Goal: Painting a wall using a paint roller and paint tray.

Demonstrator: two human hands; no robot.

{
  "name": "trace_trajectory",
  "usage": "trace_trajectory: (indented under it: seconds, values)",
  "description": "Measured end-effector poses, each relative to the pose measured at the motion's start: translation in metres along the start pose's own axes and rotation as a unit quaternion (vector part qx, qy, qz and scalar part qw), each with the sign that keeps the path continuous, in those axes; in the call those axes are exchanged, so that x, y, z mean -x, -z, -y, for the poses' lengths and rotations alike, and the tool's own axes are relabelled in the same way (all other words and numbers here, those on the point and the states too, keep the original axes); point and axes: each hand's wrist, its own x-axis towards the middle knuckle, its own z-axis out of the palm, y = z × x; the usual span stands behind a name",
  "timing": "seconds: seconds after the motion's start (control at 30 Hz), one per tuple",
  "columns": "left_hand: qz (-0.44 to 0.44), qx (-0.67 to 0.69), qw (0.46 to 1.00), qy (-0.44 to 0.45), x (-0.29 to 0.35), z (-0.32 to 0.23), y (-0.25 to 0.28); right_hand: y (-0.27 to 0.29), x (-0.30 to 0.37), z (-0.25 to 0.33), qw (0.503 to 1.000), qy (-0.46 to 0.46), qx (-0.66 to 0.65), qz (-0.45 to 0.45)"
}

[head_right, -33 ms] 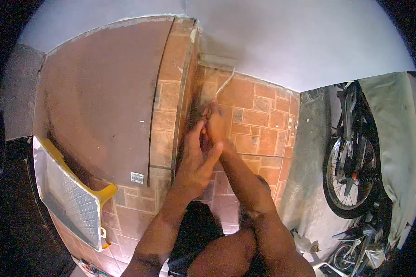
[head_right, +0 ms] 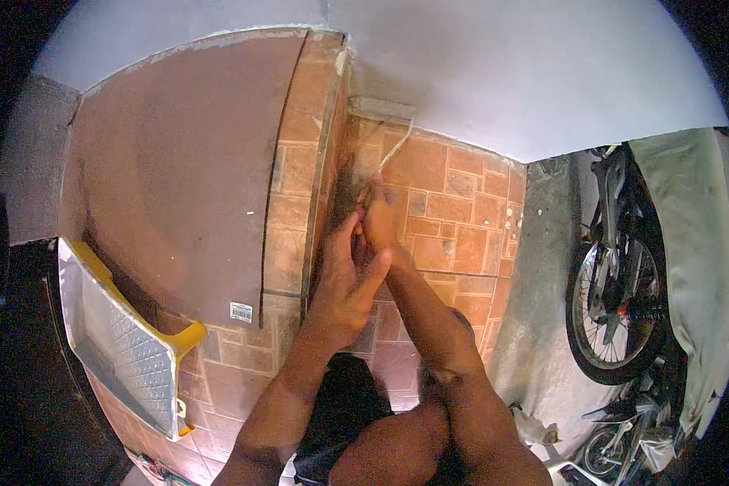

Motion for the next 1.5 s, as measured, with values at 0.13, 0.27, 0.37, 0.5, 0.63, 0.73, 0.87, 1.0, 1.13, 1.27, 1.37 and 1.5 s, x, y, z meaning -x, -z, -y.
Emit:
trace_trajectory:
  seconds: [0.13, 0.27, 0.37, 0.5, 0.63, 0.73, 0.87, 1.0, 1.13, 1.27, 1.37, 1.5]
  values:
    - [0.008, -0.011, 1.0, -0.007, -0.002, -0.001, 0.003, -0.005, 0.009, 0.013, 0.999, -0.025, -0.032, 0.01]
    - [-0.003, 0.014, 1.0, 0.002, -0.003, -0.01, 0.009, -0.014, 0.031, 0.043, 1.0, 0.005, 0.028, 0.01]
    - [0.002, 0.01, 1.0, 0.013, -0.001, -0.009, 0.005, -0.006, 0.015, 0.021, 0.999, 0.022, 0.037, 0.004]
    - [-0.029, -0.019, 0.998, -0.044, -0.002, -0.002, 0.002, -0.003, -0.006, -0.004, 1.0, -0.029, -0.001, 0.008]
    - [-0.022, -0.033, 0.998, -0.038, 0.0, -0.006, 0.007, -0.009, 0.007, 0.002, 0.997, -0.059, -0.054, 0.006]
    - [-0.023, -0.03, 0.998, -0.053, -0.003, -0.008, 0.007, -0.013, 0.013, 0.008, 1.0, -0.014, -0.015, -0.003]
    - [-0.028, -0.021, 0.998, -0.046, -0.003, -0.01, 0.007, -0.017, 0.012, 0.0, 0.999, 0.006, -0.035, 0.013]
    - [-0.022, -0.028, 0.998, -0.051, -0.002, -0.005, 0.009, -0.016, 0.0, -0.02, 0.999, 0.033, -0.035, 0.011]
    - [-0.016, 0.0, 0.998, -0.055, -0.003, -0.011, 0.004, 0.0, -0.017, -0.038, 0.995, 0.093, 0.039, -0.016]
    - [-0.028, -0.031, 0.997, -0.066, -0.001, -0.006, 0.004, -0.004, -0.025, -0.044, 0.997, -0.062, -0.048, -0.007]
    - [-0.02, -0.016, 0.998, -0.063, -0.001, -0.011, 0.0, 0.013, -0.048, -0.059, 0.998, -0.055, 0.002, -0.026]
    - [-0.028, -0.018, 0.998, -0.062, 0.004, 0.0, 0.01, -0.019, -0.034, -0.071, 0.997, -0.05, -0.059, -0.013]
